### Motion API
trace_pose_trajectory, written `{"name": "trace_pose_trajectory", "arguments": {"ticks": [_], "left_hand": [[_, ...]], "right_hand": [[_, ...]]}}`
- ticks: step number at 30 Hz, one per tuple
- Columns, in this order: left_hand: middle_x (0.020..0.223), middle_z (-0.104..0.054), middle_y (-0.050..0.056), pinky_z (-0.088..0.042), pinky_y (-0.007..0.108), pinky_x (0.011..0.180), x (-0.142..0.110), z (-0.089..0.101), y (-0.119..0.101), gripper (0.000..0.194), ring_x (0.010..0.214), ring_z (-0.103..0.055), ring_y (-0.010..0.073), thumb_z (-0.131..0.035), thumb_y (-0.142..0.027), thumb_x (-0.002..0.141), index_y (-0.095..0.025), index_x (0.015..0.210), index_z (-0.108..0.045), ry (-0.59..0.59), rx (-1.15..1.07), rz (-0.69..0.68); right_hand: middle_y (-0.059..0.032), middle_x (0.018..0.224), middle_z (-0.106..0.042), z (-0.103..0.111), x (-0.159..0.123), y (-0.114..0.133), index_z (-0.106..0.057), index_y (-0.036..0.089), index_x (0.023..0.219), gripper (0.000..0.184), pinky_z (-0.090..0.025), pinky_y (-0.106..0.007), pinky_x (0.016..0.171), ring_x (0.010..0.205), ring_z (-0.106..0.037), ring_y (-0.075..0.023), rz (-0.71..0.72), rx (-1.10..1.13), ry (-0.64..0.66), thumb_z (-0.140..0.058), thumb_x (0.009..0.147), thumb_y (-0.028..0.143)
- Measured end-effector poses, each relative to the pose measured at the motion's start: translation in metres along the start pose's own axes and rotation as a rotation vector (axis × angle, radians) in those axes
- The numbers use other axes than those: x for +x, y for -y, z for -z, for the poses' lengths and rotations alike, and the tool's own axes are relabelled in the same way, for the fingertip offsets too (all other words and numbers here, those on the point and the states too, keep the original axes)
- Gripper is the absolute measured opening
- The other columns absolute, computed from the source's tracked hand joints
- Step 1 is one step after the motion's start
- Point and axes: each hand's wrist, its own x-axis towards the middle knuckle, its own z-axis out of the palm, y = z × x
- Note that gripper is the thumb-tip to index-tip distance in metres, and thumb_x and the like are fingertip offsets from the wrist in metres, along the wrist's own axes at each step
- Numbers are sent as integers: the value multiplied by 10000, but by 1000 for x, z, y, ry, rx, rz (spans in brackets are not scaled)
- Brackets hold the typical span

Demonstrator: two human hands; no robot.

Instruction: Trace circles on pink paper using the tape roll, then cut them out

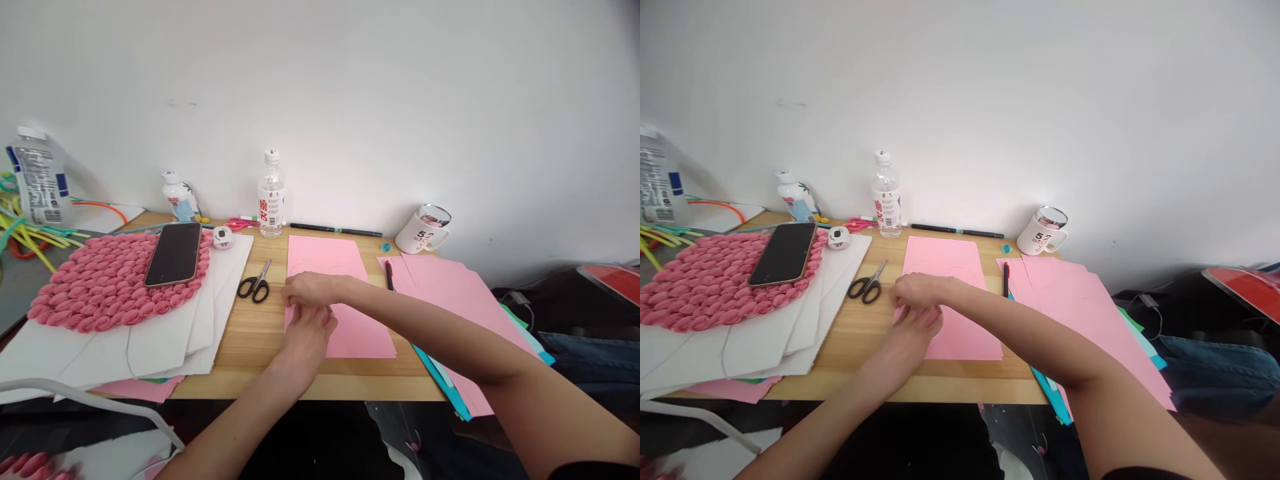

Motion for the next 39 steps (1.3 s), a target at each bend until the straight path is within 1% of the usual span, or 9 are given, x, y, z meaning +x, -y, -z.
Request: {"name": "trace_pose_trajectory", "arguments": {"ticks": [2,5,8,12,18,23,28,34,39], "left_hand": [[1227,-541,133,-388,545,957,-1,-1,0,478,1170,-463,316,-358,6,803,-162,1226,-509,-18,-18,3],[1195,-559,120,-428,518,919,-2,0,-1,477,1149,-481,303,-365,-8,816,-180,1239,-504,4,-17,19],[1229,-542,136,-436,517,914,-2,-4,-1,467,1164,-472,312,-386,-28,825,-170,1256,-499,14,-31,33],[1306,-499,135,-431,527,928,0,-13,-1,500,1218,-430,319,-392,-54,820,-198,1291,-480,-37,-33,30],[1329,-494,135,-430,517,951,0,-15,-3,483,1231,-432,329,-393,-55,824,-180,1277,-502,5,56,34],[1380,-447,162,-395,551,983,-1,-17,-2,457,1261,-402,350,-433,-70,822,-172,1258,-524,-51,33,38],[1391,-437,169,-394,555,986,-1,-18,0,457,1259,-405,351,-445,-89,816,-181,1256,-530,-61,5,19],[1402,-425,172,-393,532,997,-1,-6,1,473,1247,-430,362,-438,-94,813,-163,1275,-510,18,53,-11],[1408,-423,155,-382,526,1005,0,-4,0,484,1235,-447,347,-422,-95,814,-177,1285,-494,50,53,9]], "right_hand": [[-82,940,-638,1,3,1,-672,141,927,201,-414,-252,660,735,-551,-137,50,-70,48,-503,827,101],[-70,919,-640,2,6,2,-668,143,896,182,-399,-259,653,722,-542,-135,139,-133,86,-506,827,94],[-41,851,-632,4,11,1,-656,147,816,139,-382,-257,637,689,-524,-126,197,-123,108,-538,792,77],[-1,736,-596,6,18,0,-620,163,695,113,-350,-250,582,630,-485,-115,178,-24,155,-569,745,76],[1,671,-567,8,24,-2,-584,144,620,122,-321,-251,549,590,-434,-107,161,17,241,-564,686,44],[8,665,-555,6,25,-7,-568,141,605,131,-326,-243,552,581,-425,-97,201,35,224,-541,687,43],[10,660,-555,6,23,-12,-544,152,618,135,-325,-247,568,607,-442,-107,232,49,163,-550,685,35],[-7,692,-592,8,18,-11,-528,177,674,135,-349,-254,584,650,-484,-133,99,143,81,-515,774,88],[-24,759,-623,9,13,-18,-550,171,751,102,-367,-259,618,680,-509,-142,116,122,73,-492,816,118]]}}
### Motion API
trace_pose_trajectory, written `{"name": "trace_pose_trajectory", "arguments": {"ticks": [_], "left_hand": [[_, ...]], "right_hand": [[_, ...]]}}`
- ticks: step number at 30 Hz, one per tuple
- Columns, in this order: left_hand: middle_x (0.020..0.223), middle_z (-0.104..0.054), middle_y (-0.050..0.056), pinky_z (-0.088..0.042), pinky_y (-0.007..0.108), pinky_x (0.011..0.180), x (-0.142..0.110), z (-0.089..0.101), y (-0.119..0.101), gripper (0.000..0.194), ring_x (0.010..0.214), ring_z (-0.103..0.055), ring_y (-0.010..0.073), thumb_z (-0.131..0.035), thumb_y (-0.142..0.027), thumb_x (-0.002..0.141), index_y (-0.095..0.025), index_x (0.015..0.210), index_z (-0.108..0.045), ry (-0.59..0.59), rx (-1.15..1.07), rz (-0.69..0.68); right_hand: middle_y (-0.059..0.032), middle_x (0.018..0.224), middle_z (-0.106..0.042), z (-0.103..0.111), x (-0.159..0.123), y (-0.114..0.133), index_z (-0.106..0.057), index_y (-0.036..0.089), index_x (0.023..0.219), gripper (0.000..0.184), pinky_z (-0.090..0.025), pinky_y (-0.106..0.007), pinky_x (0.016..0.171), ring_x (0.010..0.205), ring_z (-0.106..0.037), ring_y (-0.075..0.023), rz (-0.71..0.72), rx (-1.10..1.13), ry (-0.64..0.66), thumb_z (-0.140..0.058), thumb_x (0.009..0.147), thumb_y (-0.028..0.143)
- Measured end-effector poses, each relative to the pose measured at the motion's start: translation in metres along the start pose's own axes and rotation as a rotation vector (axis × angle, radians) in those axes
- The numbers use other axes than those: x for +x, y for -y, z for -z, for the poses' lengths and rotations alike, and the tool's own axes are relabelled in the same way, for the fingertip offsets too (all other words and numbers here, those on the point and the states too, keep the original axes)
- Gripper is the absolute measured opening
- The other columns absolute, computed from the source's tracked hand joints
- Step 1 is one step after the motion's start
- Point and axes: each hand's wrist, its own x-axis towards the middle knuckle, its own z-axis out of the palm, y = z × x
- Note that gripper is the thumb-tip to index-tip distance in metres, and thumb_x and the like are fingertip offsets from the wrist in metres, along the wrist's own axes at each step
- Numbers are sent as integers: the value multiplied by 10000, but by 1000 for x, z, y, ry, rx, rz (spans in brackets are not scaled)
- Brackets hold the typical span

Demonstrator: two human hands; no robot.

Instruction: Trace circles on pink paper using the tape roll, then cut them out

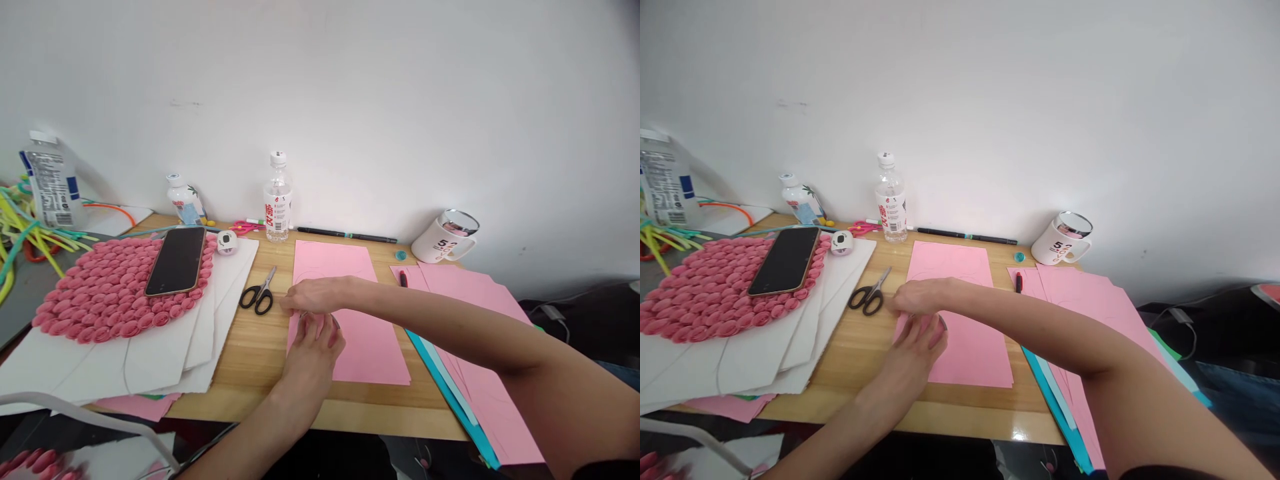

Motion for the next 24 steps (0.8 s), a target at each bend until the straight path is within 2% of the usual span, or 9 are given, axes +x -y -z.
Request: {"name": "trace_pose_trajectory", "arguments": {"ticks": [6,12,17,20,24], "left_hand": [[1393,-433,174,-334,525,1034,1,-1,1,450,1255,-419,360,-430,-123,833,-168,1273,-509,10,-27,-7],[1378,-444,169,-346,501,1022,0,1,0,439,1244,-419,364,-459,-150,834,-166,1269,-513,-11,2,0],[1360,-469,148,-361,487,1006,0,-3,-2,420,1231,-427,346,-483,-159,827,-185,1242,-542,-65,4,13],[1347,-483,143,-352,499,1006,0,-6,-1,422,1229,-423,340,-483,-141,820,-195,1233,-553,-94,4,25],[1338,-493,130,-358,507,1003,-2,-7,0,439,1217,-437,340,-464,-135,824,-204,1251,-539,-89,38,-9]], "right_hand": [[-35,775,-599,6,-14,-8,-546,160,784,151,-350,-247,600,671,-480,-134,-8,-52,18,-421,858,118],[-30,787,-546,-3,-32,-27,-509,157,834,143,-288,-223,564,631,-399,-111,20,-155,-12,-445,793,36],[-12,752,-547,-6,-44,-40,-523,160,824,227,-270,-225,571,619,-391,-105,-8,-199,20,-460,718,-31],[-21,790,-574,1,-38,-35,-543,152,846,221,-285,-227,584,639,-420,-105,1,-177,-13,-472,736,-25],[-16,755,-577,8,-13,-14,-556,151,786,142,-310,-239,597,647,-451,-111,59,-107,-37,-476,794,34]]}}
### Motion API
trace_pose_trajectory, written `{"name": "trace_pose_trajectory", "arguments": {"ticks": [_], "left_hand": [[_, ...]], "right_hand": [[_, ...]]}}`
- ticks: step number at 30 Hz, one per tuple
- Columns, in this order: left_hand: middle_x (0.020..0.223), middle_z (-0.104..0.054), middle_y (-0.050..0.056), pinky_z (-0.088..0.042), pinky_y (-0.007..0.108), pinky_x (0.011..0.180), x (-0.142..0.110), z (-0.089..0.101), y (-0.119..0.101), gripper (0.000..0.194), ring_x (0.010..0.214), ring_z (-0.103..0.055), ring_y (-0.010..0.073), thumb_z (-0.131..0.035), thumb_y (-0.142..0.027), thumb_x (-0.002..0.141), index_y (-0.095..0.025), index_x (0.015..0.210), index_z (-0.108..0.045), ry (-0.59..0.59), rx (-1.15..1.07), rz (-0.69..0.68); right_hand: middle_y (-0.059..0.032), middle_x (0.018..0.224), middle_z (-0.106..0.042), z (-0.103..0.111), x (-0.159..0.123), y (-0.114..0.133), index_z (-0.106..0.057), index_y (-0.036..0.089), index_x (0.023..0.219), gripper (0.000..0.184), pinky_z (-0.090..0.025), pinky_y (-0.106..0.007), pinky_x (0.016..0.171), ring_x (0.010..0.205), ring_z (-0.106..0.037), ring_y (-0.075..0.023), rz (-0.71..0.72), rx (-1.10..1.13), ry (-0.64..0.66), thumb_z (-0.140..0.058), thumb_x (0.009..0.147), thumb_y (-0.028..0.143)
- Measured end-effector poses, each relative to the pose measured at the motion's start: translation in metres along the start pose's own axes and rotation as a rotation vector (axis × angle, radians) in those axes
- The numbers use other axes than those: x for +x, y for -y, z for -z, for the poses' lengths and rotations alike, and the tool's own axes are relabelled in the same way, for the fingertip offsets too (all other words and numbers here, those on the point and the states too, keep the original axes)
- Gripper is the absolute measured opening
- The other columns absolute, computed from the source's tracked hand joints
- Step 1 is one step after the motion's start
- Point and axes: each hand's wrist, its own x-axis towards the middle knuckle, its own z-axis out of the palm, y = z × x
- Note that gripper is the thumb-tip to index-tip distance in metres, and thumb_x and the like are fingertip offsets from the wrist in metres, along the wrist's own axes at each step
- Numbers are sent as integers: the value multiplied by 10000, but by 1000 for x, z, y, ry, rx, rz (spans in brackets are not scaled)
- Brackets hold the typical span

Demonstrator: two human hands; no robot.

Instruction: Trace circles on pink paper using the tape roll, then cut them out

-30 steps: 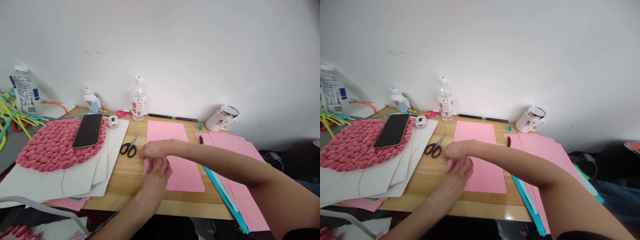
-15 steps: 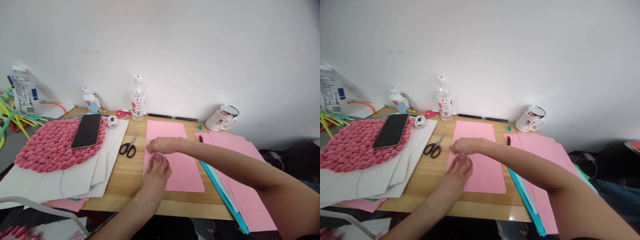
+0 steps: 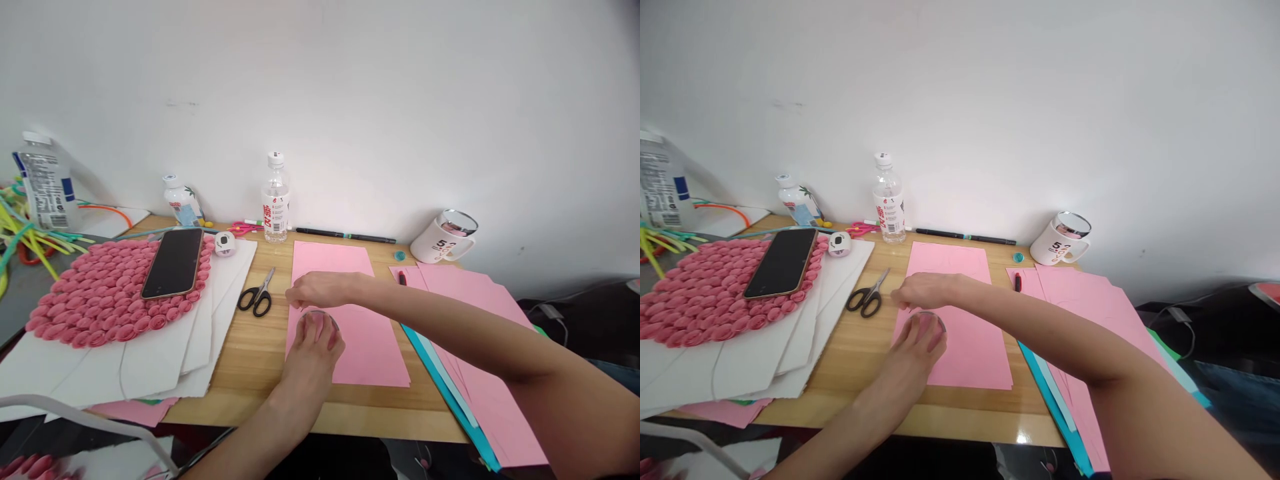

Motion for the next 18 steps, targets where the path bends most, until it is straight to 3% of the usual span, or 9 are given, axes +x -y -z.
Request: {"name": "trace_pose_trajectory", "arguments": {"ticks": [4,8,13,18], "left_hand": [[1345,-484,134,-389,507,979,-1,-2,0,431,1212,-441,338,-457,-131,831,-197,1248,-542,-38,24,-3],[1363,-467,134,-401,502,971,-1,-5,-2,420,1204,-448,339,-465,-166,841,-200,1254,-536,-33,49,11],[1381,-452,141,-385,501,993,0,-2,-1,421,1210,-453,354,-458,-193,858,-198,1275,-520,27,55,-2],[1365,-468,142,-366,508,1010,0,7,1,419,1228,-438,346,-430,-157,863,-186,1270,-524,45,17,-12]], "right_hand": [[-1,698,-548,0,22,17,-529,157,724,134,-288,-252,567,615,-421,-114,98,-47,73,-482,798,55],[12,663,-515,1,25,24,-506,162,704,147,-254,-261,544,586,-382,-110,98,-114,146,-473,798,54],[2,671,-520,2,20,19,-515,150,750,128,-219,-268,531,573,-359,-110,133,-302,204,-462,791,41],[-15,667,-548,-1,10,7,-520,142,760,114,-234,-258,539,583,-376,-114,124,-360,170,-469,796,46]]}}
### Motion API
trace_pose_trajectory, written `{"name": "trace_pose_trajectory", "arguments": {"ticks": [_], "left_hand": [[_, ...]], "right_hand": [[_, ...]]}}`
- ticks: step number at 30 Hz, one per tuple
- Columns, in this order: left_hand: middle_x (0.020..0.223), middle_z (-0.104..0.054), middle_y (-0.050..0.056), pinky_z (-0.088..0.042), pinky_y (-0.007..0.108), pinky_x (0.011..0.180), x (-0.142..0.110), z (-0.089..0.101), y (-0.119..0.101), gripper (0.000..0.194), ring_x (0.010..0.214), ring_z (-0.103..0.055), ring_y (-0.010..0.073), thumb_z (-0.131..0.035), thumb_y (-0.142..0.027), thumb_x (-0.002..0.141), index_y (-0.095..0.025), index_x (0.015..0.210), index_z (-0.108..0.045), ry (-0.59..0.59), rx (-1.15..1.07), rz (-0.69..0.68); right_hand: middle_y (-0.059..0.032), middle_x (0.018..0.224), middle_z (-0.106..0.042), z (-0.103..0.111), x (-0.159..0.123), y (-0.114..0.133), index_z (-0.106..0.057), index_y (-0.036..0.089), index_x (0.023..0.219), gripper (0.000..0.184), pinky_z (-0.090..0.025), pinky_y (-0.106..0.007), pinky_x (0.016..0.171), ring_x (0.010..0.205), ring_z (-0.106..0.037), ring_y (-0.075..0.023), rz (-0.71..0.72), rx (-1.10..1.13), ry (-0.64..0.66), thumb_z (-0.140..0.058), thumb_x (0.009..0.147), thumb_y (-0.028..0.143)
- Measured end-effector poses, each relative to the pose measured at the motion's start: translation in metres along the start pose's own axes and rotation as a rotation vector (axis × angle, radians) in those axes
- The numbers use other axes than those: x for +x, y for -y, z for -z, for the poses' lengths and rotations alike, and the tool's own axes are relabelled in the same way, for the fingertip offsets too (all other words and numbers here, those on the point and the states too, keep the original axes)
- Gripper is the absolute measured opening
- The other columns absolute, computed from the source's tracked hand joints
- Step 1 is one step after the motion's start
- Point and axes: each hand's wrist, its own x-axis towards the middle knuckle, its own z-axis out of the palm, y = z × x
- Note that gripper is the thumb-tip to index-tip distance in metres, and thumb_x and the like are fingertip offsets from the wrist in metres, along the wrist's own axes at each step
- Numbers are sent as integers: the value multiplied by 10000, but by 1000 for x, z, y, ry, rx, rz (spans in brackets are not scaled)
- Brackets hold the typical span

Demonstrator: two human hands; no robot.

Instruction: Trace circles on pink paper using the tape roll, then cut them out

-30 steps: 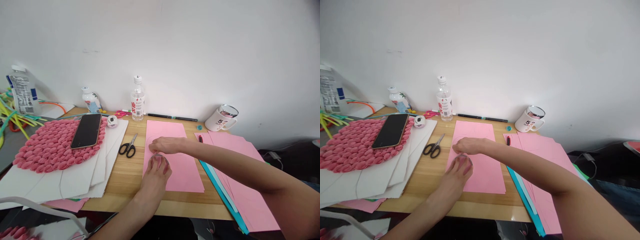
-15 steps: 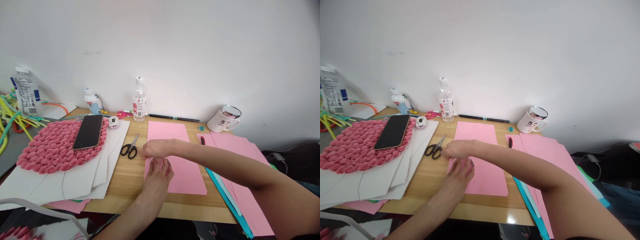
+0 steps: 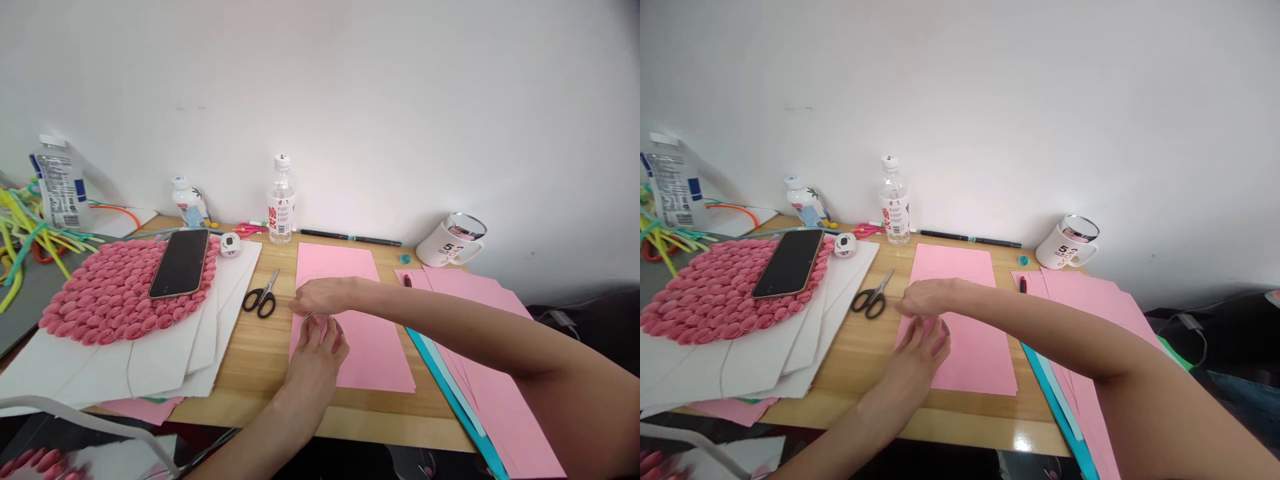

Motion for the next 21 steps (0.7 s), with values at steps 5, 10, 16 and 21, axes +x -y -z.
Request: {"name": "trace_pose_trajectory", "arguments": {"ticks": [5,10,16,21], "left_hand": [[1358,-462,144,-381,477,998,3,11,3,429,1227,-428,327,-437,-112,846,-173,1264,-513,68,-40,-3],[1213,-529,112,-423,417,929,8,30,6,328,1097,-479,265,-454,-64,822,-176,1101,-583,114,-99,-16],[962,-558,90,-456,319,673,20,42,14,235,901,-507,237,-486,-64,785,-191,937,-613,169,-140,-66],[946,-545,82,-429,332,628,28,47,23,155,860,-505,242,-478,-188,830,-209,861,-628,170,-166,-90]], "right_hand": [[-38,705,-582,-17,-25,-8,-545,138,782,147,-272,-252,551,610,-426,-127,-85,38,-68,-457,791,22],[-59,806,-630,-42,-66,-2,-611,142,814,200,-368,-241,622,678,-523,-130,-382,273,-259,-470,770,7],[-47,788,-649,-76,-101,56,-647,164,820,183,-452,-253,646,659,-584,-128,-658,520,-680,-495,781,69],[-39,782,-643,-97,-88,129,-612,181,845,150,-455,-241,598,652,-575,-127,-752,460,-922,-480,838,108]]}}
